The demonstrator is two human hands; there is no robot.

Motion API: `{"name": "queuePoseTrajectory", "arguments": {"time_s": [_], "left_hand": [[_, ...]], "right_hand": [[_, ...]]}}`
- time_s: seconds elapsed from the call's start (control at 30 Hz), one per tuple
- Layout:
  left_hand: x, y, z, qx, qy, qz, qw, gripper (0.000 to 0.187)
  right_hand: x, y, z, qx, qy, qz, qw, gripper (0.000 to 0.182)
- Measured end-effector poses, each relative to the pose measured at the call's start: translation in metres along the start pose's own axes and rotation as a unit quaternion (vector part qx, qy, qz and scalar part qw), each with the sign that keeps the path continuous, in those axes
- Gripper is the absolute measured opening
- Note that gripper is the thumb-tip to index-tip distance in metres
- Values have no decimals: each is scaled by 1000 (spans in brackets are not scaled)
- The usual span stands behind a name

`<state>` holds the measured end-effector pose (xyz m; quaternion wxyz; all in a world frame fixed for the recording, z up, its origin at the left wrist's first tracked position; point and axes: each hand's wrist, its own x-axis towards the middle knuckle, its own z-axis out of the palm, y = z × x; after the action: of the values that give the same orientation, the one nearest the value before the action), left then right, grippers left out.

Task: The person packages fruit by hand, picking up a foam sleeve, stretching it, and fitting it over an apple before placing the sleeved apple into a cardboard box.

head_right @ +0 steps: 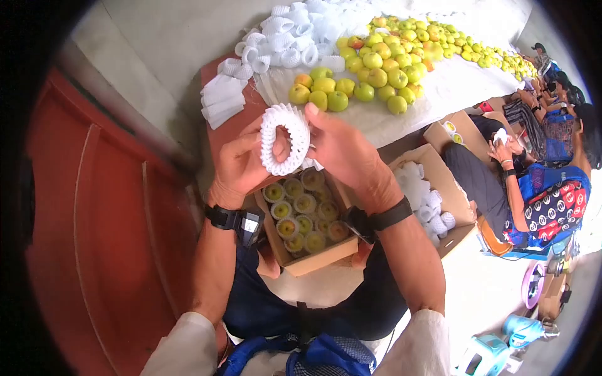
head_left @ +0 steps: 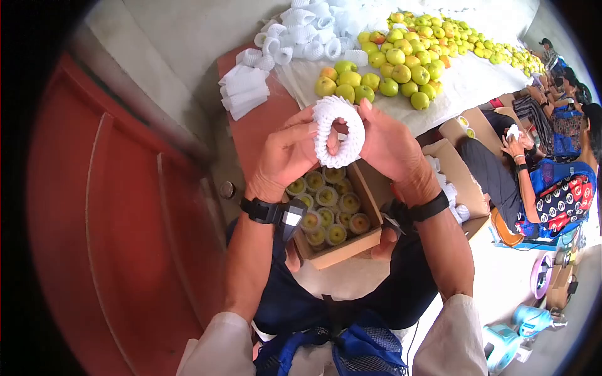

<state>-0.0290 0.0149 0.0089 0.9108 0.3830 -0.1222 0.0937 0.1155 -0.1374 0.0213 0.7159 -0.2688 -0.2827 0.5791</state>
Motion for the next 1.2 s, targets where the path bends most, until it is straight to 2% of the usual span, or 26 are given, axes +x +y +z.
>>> {"name": "queuePoseTrajectory", "arguments": {"time_s": [0.23, 0.33, 0.4, 0.43, 0.5, 0.6, 0.67, 0.7, 0.77, 0.9, 0.97, 1.03, 1.13, 1.2], "left_hand": [[-10, 7, -13, 66, 25, -29, 997, 46], [-13, 8, -20, 1, 5, -12, 1000, 44], [-16, 12, -26, 5, 26, 4, 1000, 44], [-19, 14, -28, 10, 43, 18, 999, 45], [-27, 22, -40, 20, 61, 18, 998, 46], [-36, 29, -53, -6, 72, 33, 997, 41], [-42, 37, -60, 19, 148, 46, 988, 37], [-44, 39, -66, 20, 150, 48, 987, 37], [-47, 44, -72, 60, 174, 13, 983, 37], [-44, 36, -80, 59, 242, 3, 969, 33], [-40, 28, -99, 65, 312, -37, 947, 29], [-41, 23, -110, 84, 336, -44, 937, 26], [-41, 12, -133, 153, 373, -57, 913, 22], [-39, 5, -134, 228, 433, -72, 869, 19]], "right_hand": [[0, 5, -2, -60, 25, -11, 998, 38], [8, 11, 3, -81, 54, -21, 995, 36], [19, 21, -2, -209, 43, -100, 972, 34], [24, 24, -1, -72, 15, -86, 994, 30], [41, 30, -6, -33, -32, -68, 997, 25], [54, 39, -12, -32, -19, -56, 998, 20], [60, 46, -10, -42, 28, -45, 998, 19], [63, 49, -9, -41, 26, -44, 998, 19], [70, 53, -5, -52, 118, -12, 992, 19], [88, 70, -47, -93, 105, 1, 990, 18], [93, 78, -58, -137, 135, 19, 981, 19], [100, 90, -69, -156, 163, 28, 974, 21], [106, 104, -75, -196, 217, 38, 956, 24], [110, 115, -78, -213, 243, 43, 945, 26]]}}
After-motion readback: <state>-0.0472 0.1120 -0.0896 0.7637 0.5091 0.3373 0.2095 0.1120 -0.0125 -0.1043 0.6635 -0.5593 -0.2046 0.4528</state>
